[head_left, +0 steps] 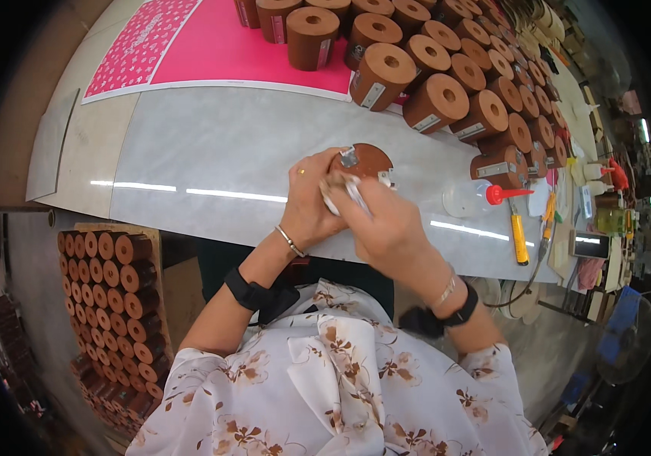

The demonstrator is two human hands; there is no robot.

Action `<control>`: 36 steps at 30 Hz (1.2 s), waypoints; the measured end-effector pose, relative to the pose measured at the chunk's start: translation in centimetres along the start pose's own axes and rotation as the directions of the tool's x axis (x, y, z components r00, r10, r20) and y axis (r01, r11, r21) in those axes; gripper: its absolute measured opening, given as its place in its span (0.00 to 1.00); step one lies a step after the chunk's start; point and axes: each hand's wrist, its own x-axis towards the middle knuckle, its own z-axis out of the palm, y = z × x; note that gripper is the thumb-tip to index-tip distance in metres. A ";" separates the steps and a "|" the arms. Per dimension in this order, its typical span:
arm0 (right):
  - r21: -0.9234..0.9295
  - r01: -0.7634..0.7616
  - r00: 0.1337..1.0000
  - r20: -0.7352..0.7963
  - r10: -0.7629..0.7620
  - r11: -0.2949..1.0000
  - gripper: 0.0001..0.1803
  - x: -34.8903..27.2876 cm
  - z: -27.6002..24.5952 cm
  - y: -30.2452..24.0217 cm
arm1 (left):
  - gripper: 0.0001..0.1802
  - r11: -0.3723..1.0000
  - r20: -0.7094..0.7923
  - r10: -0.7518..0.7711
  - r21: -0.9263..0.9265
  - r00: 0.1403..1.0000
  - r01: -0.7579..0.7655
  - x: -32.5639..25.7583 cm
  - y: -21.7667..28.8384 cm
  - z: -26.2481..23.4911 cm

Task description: Wiping and cleaning cylindrical wooden blocks with a cloth and liquid.

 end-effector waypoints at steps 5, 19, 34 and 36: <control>-0.063 -0.150 0.989 -0.027 0.149 0.987 0.19 1.8 0.2 4.3 | 0.46 0.998 0.048 -0.061 0.004 0.997 0.061 0.3 0.3 -0.2; -0.019 -0.135 0.986 -0.098 0.132 0.991 0.14 2.1 0.9 4.1 | 0.44 0.999 0.017 -0.049 -0.012 0.999 0.049 0.5 1.0 -0.1; -0.024 -0.061 0.984 -0.171 0.056 0.998 0.17 -0.5 -2.0 6.8 | 0.51 0.989 0.149 -0.110 0.118 0.983 0.093 0.5 1.2 0.1; 0.007 -0.065 0.993 -0.103 0.066 0.998 0.17 -1.4 -1.1 4.7 | 0.48 0.996 0.075 -0.084 0.012 0.994 0.083 0.2 0.7 0.6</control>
